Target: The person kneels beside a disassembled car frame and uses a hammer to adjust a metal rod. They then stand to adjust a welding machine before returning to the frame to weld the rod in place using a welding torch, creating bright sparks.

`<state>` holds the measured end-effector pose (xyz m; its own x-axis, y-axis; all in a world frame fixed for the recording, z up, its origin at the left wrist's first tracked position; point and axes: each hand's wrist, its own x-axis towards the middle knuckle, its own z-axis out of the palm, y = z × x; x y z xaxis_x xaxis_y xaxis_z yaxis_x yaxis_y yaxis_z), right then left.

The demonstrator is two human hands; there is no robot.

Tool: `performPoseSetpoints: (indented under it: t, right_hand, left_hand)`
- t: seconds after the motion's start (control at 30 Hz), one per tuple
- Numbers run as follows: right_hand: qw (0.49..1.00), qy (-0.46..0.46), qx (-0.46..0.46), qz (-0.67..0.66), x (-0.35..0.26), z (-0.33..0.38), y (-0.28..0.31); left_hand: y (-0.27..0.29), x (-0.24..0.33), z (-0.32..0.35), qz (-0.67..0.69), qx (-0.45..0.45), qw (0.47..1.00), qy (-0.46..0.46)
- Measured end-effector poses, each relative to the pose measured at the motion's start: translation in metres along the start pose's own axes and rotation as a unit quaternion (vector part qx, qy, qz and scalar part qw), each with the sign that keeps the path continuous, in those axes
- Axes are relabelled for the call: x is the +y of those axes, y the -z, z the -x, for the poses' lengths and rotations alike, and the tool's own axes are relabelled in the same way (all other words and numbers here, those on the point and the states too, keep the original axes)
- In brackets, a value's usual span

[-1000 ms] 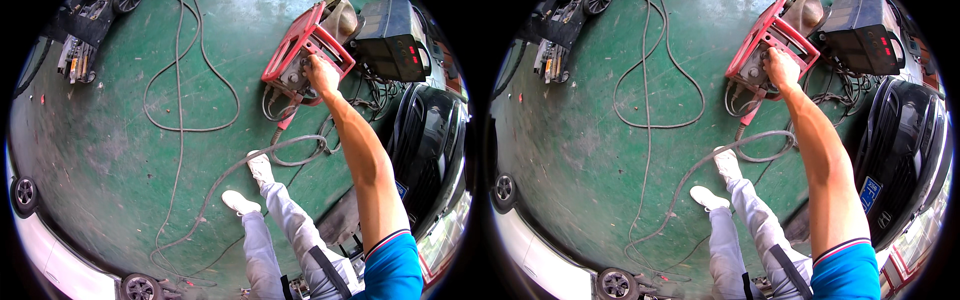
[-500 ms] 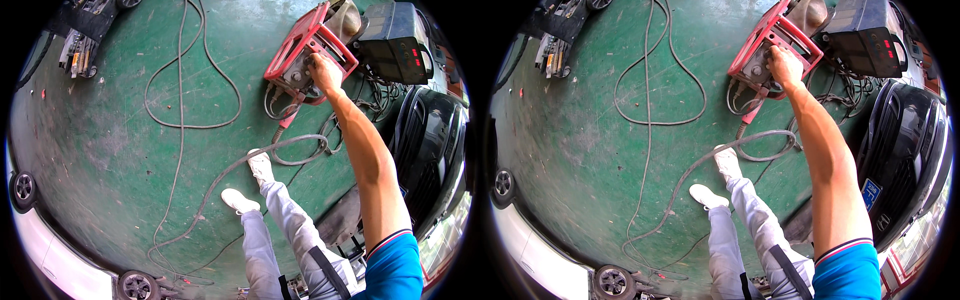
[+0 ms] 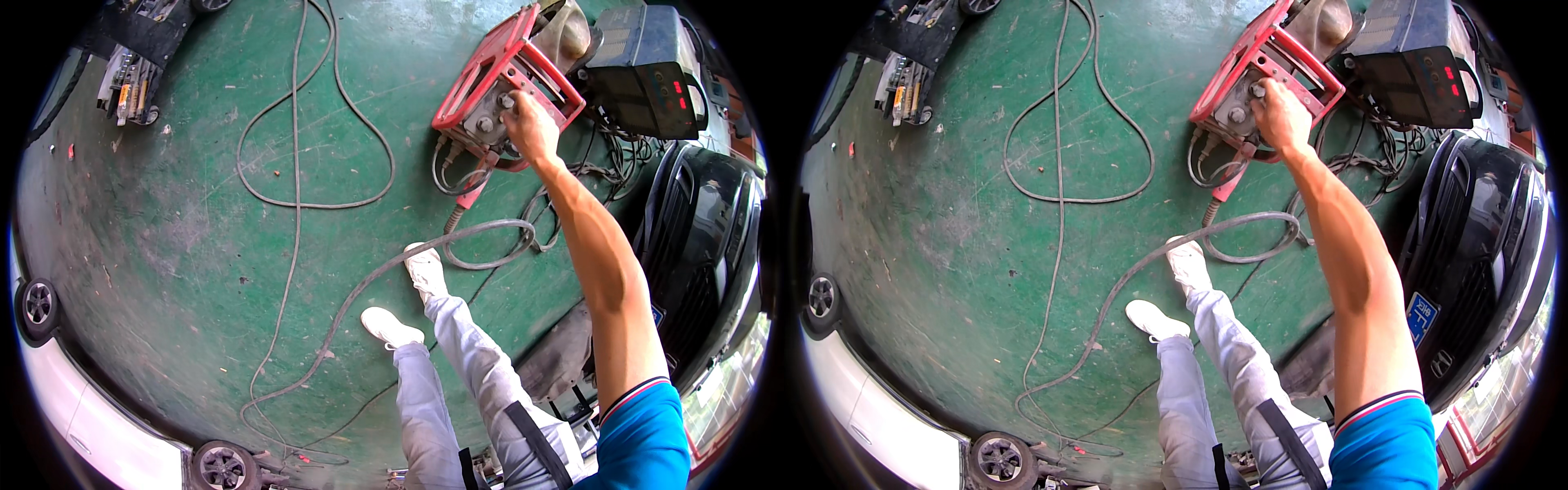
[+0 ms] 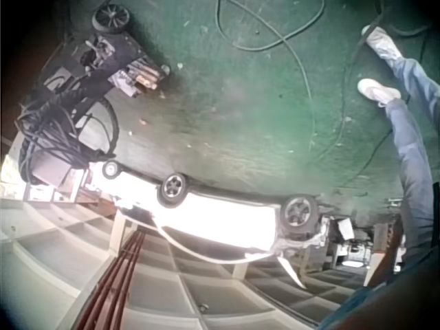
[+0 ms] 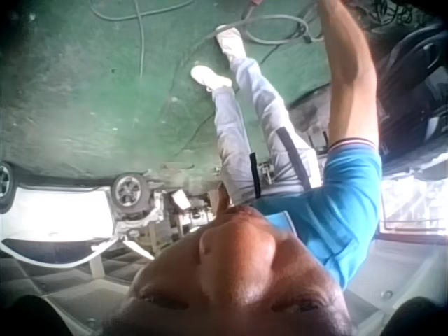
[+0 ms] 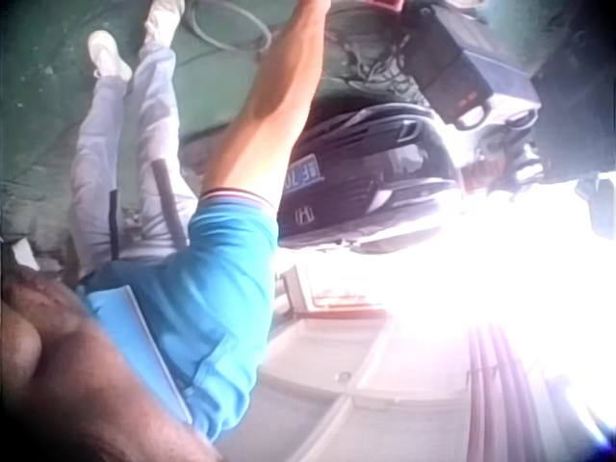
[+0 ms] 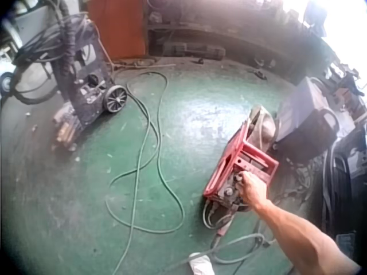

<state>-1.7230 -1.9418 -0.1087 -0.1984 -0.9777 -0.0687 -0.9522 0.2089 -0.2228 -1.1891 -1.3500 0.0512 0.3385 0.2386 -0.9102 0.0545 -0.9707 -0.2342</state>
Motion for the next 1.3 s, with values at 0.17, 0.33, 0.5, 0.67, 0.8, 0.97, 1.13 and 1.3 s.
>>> performPoseSetpoints:
  t: [0.17, 0.33, 0.5, 0.67, 0.8, 0.97, 1.13, 1.3]
  right_hand:
    - [0.993, 0.099, -0.023, 0.050, -0.011, 0.022, -0.009]
    - [0.990, 0.074, -0.046, 0.107, -0.022, 0.023, -0.021]
    - [0.989, 0.070, -0.050, 0.119, -0.026, 0.023, -0.022]
    - [0.990, 0.070, -0.046, 0.117, -0.026, 0.024, -0.023]
    - [0.989, 0.077, -0.032, 0.123, -0.023, 0.025, -0.028]
    - [0.988, 0.081, -0.032, 0.128, -0.027, 0.025, -0.027]
    - [0.990, 0.071, -0.027, 0.116, -0.028, 0.028, -0.024]
    - [0.999, 0.016, 0.031, -0.018, -0.044, 0.067, 0.002]
  left_hand:
    - [0.001, 0.001, -0.001, 0.000, -0.004, 1.000, 0.003]
    - [0.002, 0.001, 0.000, 0.000, -0.005, 1.000, 0.005]
    - [0.004, 0.001, 0.000, 0.005, -0.004, 1.000, 0.006]
    - [0.005, -0.001, -0.001, 0.007, -0.007, 1.000, 0.008]
    - [0.008, -0.003, 0.000, 0.009, -0.006, 1.000, 0.011]
    - [0.010, -0.008, -0.001, 0.018, -0.009, 1.000, 0.010]
    - [0.014, -0.012, -0.003, 0.025, -0.015, 1.000, 0.004]
    - [0.021, -0.023, -0.009, 0.038, -0.022, 0.999, -0.009]
